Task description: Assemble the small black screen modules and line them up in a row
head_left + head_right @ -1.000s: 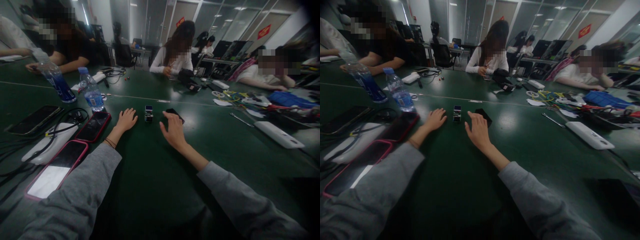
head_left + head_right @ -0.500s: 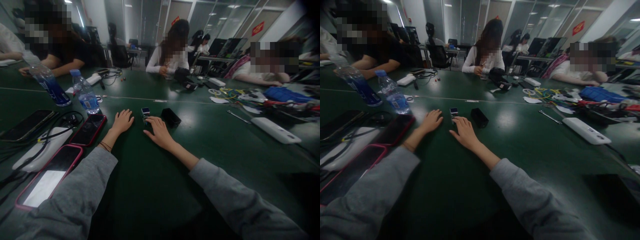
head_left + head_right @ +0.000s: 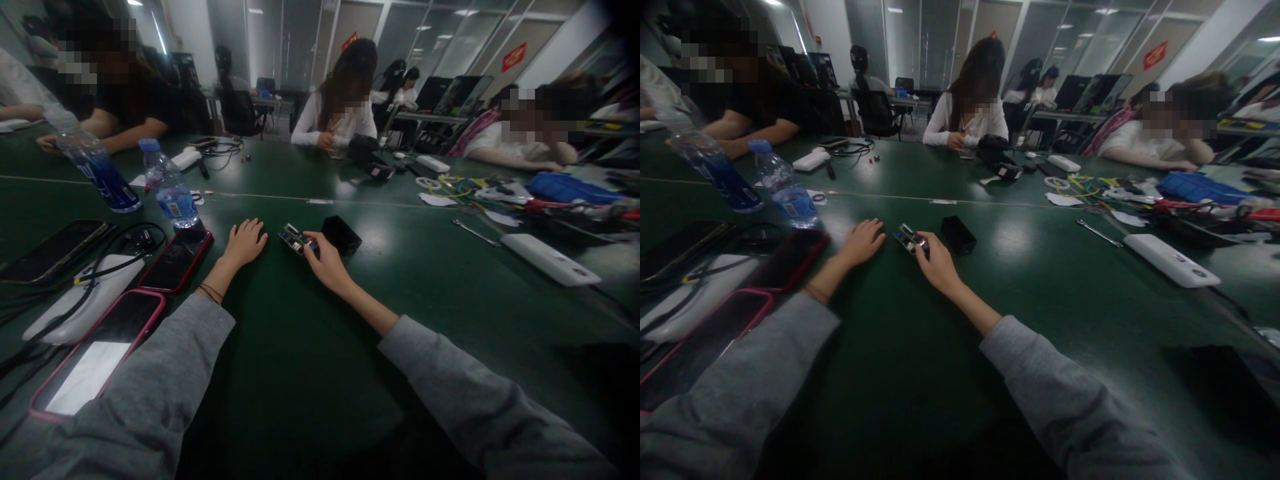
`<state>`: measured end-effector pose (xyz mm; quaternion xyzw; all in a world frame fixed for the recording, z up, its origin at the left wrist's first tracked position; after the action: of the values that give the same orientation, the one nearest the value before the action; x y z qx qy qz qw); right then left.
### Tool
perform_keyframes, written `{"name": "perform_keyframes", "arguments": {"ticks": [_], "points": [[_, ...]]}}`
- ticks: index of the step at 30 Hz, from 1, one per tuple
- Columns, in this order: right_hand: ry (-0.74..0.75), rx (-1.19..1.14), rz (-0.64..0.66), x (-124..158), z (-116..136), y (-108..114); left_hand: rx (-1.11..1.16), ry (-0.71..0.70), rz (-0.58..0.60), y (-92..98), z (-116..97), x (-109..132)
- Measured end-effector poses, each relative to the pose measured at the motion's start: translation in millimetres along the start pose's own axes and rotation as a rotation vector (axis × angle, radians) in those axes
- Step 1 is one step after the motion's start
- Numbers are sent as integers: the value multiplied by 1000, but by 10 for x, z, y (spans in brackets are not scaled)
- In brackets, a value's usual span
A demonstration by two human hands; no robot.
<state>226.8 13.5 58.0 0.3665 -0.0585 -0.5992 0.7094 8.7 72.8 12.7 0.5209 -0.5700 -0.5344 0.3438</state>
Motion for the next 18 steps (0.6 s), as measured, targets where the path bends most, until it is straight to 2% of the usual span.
{"name": "perform_keyframes", "arguments": {"ticks": [7, 14, 18], "points": [[-98, 79, -62, -61, -185, 14, -9, -7, 6, 7, -21, 7], [-6, 75, -57, -20, -77, 15, -9, -1, 3, 10, -19, 8], [-51, -33, -57, -30, -121, 49, 9, -3, 1, -16, 16, -4]]}}
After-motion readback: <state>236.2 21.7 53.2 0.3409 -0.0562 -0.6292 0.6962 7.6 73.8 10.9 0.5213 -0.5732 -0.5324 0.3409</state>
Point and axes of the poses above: each hand's wrist, its own x-axis away from the middle knuckle, its own y-axis out of the back of the hand, z = x × y, the point moved 10 cm from there along -x, towards the middle knuckle, and after that the axes turned 6 degrees about -y, right-handed, at the moved point
